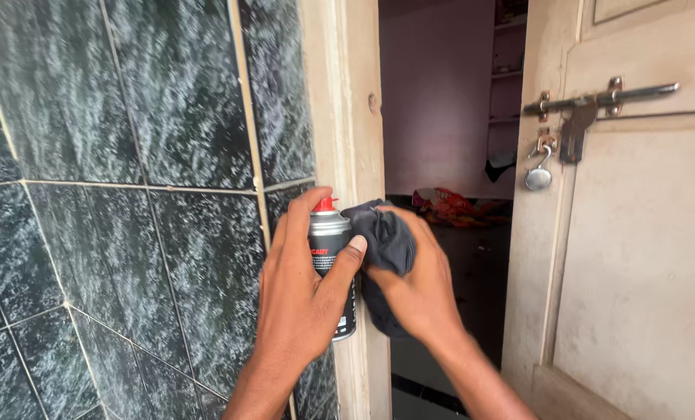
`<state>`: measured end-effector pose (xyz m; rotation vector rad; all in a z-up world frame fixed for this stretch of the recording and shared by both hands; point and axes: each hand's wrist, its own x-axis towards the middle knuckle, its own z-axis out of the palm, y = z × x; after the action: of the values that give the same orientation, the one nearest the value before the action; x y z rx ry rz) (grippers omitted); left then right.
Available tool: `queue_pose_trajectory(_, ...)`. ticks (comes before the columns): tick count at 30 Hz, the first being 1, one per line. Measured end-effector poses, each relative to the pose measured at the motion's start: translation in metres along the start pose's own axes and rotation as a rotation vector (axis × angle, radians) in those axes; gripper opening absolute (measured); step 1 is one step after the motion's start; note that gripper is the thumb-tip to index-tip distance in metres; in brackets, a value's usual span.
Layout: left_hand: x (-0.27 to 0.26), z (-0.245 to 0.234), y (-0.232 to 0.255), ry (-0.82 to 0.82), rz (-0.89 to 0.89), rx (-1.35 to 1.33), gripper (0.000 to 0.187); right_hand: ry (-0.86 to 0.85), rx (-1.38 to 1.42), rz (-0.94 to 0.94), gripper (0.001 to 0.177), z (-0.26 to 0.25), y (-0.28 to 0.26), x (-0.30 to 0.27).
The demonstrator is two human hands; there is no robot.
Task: The person sprays a lubricant onto a cloth and wipes the vertical door frame repeatedly. They alternate between spraying and wiping along the frame's length, focusing on the same area throughout the clip.
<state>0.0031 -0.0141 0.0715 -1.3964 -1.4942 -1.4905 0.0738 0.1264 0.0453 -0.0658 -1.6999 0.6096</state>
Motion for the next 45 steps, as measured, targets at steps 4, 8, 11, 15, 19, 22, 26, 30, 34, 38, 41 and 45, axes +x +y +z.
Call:
queue_pose_trajectory(4, 0.003, -0.004, 0.001, 0.028, -0.007, -0.077, 0.058, 0.023, -0.170, -0.184, 0.063, -0.005, -0.021, 0.046)
queue_pose_trajectory(8, 0.010, -0.011, 0.006, 0.016, -0.131, -0.136, 0.057, 0.066, -0.261, -0.429, 0.061, -0.004, -0.051, 0.096)
queue_pose_trajectory(11, 0.011, -0.009, 0.003, 0.087, -0.055, -0.159, 0.056, 0.044, -0.412, -0.498, 0.063, 0.006, -0.060, 0.096)
queue_pose_trajectory(15, 0.008, -0.003, 0.003, 0.223, 0.043, -0.072, 0.055, -0.012, -0.491, -0.492, 0.064, 0.008, -0.053, 0.064)
queue_pose_trajectory(19, 0.004, -0.004, 0.006, 0.249, 0.032, 0.008, 0.053, -0.078, -0.416, -0.426, 0.059, 0.004, -0.042, 0.037)
queue_pose_trajectory(22, 0.005, -0.010, 0.009, 0.279, 0.033, 0.011, 0.052, -0.092, -0.401, -0.427, 0.060, 0.001, -0.042, 0.040)
queue_pose_trajectory(26, 0.006, -0.020, 0.009, 0.351, 0.045, 0.048, 0.052, -0.056, -0.496, -0.516, 0.065, 0.003, -0.050, 0.045)
queue_pose_trajectory(30, 0.005, -0.020, 0.012, 0.427, 0.146, 0.019, 0.057, -0.053, -0.518, -0.545, 0.066, 0.009, -0.047, 0.041)
queue_pose_trajectory(34, -0.002, -0.012, 0.026, 0.404, 0.125, -0.145, 0.068, 0.013, -0.215, -0.372, 0.060, 0.009, -0.032, 0.038)
queue_pose_trajectory(38, -0.007, 0.000, 0.031, 0.179, 0.035, -0.315, 0.069, -0.002, 0.384, -0.011, 0.078, 0.017, -0.019, 0.040)
queue_pose_trajectory(41, -0.005, 0.014, 0.029, 0.061, -0.022, -0.382, 0.068, -0.088, 0.691, 0.209, 0.085, 0.014, -0.015, 0.042)
queue_pose_trajectory(45, -0.006, 0.022, 0.027, 0.046, -0.082, -0.390, 0.066, -0.214, 1.098, 0.230, 0.095, 0.002, -0.017, 0.040)
